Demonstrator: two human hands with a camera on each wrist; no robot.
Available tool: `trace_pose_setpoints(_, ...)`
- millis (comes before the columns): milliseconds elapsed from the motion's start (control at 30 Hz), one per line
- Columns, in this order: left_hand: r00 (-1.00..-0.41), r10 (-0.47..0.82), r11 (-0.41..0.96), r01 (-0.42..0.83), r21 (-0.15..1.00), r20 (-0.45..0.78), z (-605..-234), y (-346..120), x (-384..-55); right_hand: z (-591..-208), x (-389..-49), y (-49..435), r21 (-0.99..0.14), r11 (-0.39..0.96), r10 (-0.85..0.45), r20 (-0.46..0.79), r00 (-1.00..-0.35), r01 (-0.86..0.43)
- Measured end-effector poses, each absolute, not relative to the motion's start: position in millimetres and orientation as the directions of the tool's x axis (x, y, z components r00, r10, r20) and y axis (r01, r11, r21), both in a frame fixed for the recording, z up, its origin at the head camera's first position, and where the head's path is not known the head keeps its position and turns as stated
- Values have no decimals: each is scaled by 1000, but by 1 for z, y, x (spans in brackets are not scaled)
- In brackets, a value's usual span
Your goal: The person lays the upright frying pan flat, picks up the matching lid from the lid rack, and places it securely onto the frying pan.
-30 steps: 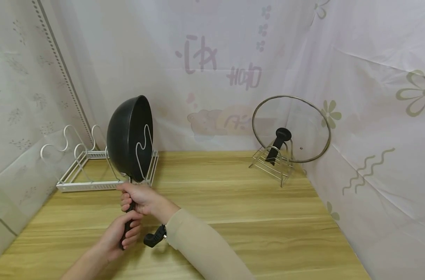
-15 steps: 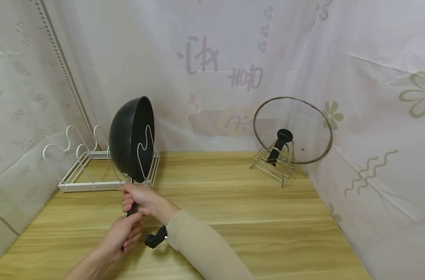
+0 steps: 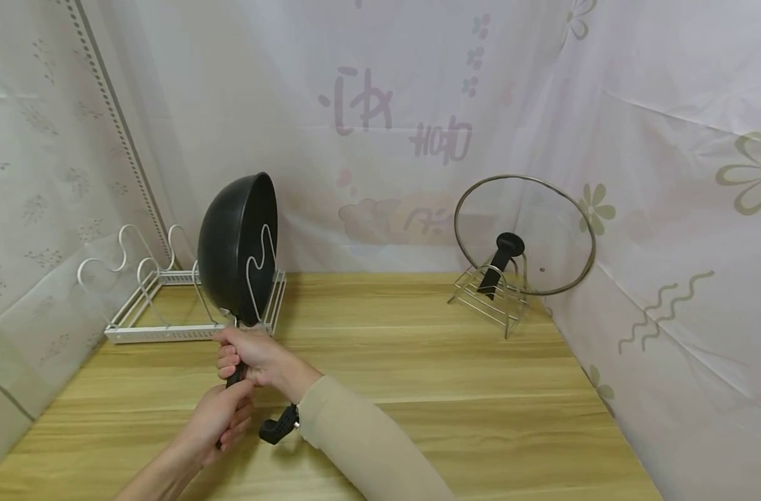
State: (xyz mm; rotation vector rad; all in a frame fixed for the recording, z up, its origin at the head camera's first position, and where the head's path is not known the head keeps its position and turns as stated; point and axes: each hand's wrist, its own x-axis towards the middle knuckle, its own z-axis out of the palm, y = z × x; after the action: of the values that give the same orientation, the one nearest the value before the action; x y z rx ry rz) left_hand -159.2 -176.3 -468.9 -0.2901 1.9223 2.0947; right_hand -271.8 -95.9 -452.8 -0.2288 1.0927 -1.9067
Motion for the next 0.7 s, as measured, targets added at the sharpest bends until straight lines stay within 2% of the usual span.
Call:
trace_pose_setpoints(300, -944, 39, -38, -330, 943, -329, -461, -175, -160, -444, -270, -94, -778, -219, -770, -233, -594, 589)
trace_pose_setpoints(700, -953, 24, 39, -300, 953, -301, -451, -174, -157, -431, -268, -90, -806, -202, -792, -200, -577, 556)
